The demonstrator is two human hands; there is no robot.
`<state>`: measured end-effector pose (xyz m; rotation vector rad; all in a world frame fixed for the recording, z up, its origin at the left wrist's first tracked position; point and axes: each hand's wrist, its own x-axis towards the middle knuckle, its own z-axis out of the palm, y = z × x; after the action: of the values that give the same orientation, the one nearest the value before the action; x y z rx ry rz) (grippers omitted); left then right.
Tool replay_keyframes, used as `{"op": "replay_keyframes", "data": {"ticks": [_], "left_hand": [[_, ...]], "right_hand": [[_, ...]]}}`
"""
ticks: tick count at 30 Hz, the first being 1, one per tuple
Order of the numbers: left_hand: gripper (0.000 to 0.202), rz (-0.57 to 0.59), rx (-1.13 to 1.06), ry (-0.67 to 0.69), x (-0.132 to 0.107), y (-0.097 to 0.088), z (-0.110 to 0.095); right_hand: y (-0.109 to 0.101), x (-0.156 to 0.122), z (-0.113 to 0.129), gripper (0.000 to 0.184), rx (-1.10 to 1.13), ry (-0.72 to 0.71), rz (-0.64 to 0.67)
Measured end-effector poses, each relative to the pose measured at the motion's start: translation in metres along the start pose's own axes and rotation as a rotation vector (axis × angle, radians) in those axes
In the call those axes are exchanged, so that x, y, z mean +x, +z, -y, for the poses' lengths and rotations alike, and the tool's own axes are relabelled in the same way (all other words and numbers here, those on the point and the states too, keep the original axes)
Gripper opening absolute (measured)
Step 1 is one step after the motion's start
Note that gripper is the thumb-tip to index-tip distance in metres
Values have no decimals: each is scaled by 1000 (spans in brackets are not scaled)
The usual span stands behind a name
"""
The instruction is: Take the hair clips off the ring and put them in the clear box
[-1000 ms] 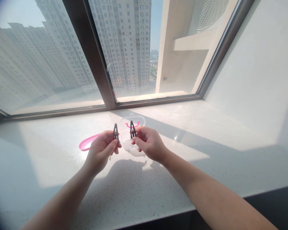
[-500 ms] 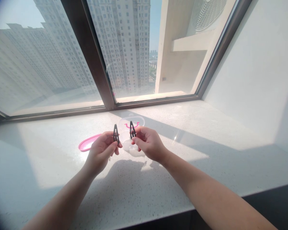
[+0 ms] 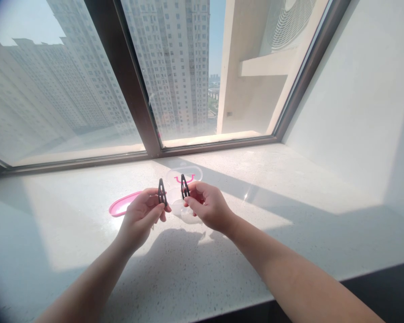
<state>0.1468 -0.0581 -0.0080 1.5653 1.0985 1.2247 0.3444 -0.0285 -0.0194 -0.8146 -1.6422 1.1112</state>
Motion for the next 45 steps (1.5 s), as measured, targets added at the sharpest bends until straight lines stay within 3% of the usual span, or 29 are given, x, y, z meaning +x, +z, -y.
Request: {"op": "replay_keyframes", "data": {"ticks": [7, 18, 45], "left_hand": [[20, -20, -48, -5, 0, 2, -1], [18, -64, -75, 22, 0, 3, 0], [16, -7, -109, 30, 2, -1, 0]], "right_hand": [[0, -3, -1, 13, -162, -41, 10], [0, -2, -2, 14, -179, -61, -3], [-1, -3, 0, 14, -171, -63, 6]]}}
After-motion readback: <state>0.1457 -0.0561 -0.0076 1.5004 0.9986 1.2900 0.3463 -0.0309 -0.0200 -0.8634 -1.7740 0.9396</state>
